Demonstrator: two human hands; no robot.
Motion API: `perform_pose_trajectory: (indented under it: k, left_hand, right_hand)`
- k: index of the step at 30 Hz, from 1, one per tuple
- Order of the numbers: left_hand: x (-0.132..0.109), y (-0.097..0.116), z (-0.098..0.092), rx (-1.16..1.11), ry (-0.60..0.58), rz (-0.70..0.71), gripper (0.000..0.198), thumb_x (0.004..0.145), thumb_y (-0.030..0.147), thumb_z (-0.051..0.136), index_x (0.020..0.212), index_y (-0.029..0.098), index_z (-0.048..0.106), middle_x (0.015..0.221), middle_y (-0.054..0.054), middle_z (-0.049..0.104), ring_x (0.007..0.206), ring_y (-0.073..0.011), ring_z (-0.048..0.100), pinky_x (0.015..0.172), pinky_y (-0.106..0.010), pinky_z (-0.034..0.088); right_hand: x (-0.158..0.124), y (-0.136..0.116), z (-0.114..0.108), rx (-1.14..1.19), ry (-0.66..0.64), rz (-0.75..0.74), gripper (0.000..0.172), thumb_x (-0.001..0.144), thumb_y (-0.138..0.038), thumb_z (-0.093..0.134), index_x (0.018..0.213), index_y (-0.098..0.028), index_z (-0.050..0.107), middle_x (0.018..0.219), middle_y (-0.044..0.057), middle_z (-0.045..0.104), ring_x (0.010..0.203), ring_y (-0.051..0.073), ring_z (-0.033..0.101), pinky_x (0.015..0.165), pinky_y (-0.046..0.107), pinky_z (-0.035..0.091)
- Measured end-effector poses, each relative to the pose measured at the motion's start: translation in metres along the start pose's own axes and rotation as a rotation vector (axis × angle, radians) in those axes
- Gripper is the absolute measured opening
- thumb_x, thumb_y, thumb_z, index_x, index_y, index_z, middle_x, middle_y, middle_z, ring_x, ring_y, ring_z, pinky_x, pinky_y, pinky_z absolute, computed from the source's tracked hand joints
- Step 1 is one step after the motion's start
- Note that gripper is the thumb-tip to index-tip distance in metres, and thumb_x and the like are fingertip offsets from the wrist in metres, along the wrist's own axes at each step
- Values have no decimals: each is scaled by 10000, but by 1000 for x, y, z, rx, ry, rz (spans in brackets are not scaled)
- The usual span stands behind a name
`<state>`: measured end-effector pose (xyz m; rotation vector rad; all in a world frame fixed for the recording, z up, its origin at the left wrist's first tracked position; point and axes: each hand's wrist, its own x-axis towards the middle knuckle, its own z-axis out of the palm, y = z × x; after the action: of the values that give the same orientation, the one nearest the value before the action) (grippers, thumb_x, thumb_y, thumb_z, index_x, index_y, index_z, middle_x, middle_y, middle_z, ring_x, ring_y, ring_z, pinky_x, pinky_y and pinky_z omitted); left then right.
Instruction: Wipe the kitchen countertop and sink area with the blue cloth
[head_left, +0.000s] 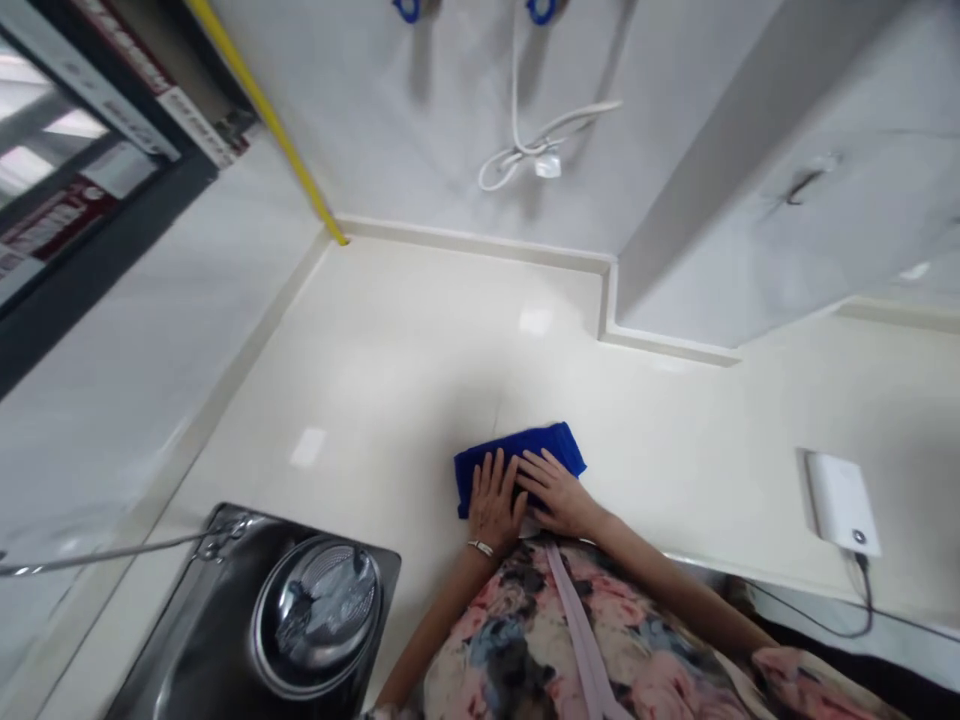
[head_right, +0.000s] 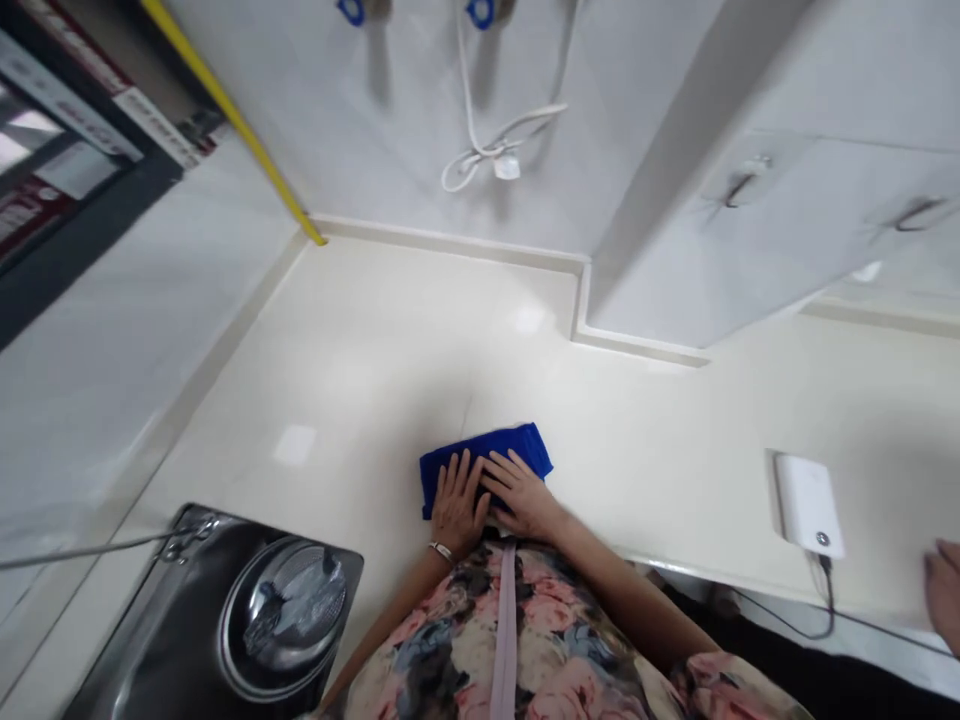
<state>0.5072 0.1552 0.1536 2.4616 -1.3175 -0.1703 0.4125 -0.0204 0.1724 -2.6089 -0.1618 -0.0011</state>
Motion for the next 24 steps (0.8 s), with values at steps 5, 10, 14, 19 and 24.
perform_pose_trajectory:
  k: [5, 10, 14, 19, 24]
  left_hand:
    - [50, -18, -22, -28, -157, 170, 643, 1010, 357, 480, 1608, 136, 398, 1687, -138, 361, 1600, -308, 249, 1301, -554, 230]
    - [108, -34, -41, -21, -331, 313, 663, 1003, 356, 472, 1628, 166, 362, 1709, -86, 325, 1602, -274, 252, 1328, -521, 187]
    - [110, -3, -23, 46, -254, 169, 716, 1023, 439, 424, 1604, 25, 367, 1713, -199, 267, 1615, -375, 149, 1318, -585, 176]
    - [102, 45, 15, 123, -64, -26, 829, 989, 470, 467, 1578, -95, 318, 1702, -319, 163, 1597, -479, 13, 1284, -692, 129]
    - [133, 66, 24, 142, -136, 111, 924, 961, 557, 507, 1594, -82, 294, 1694, -342, 154, 1593, -492, 19, 1277, -695, 117]
  right_hand:
    - [-47, 14, -9, 165, 249, 166, 480, 1001, -173, 381, 1375, -248, 671, 1453, 86, 642, 1427, 213, 535, 1224, 530, 436]
    - [-112, 31, -14, 103, 586, 388, 454, 1019, -203, 381, 1374, -276, 655, 1411, 85, 662, 1342, 234, 596, 1118, 487, 535]
    - [-169, 43, -5, -128, 721, 542, 468, 1002, -182, 461, 1444, -267, 589, 1409, 110, 648, 1316, 272, 601, 1129, 549, 501]
    - [-207, 47, 13, -275, 770, 654, 580, 983, -142, 470, 1555, -238, 462, 1509, 140, 564, 1408, 290, 533, 1140, 539, 504]
    - [-204, 50, 23, -355, 779, 754, 593, 967, -135, 467, 1550, -241, 454, 1478, 119, 598, 1380, 276, 559, 1126, 513, 492]
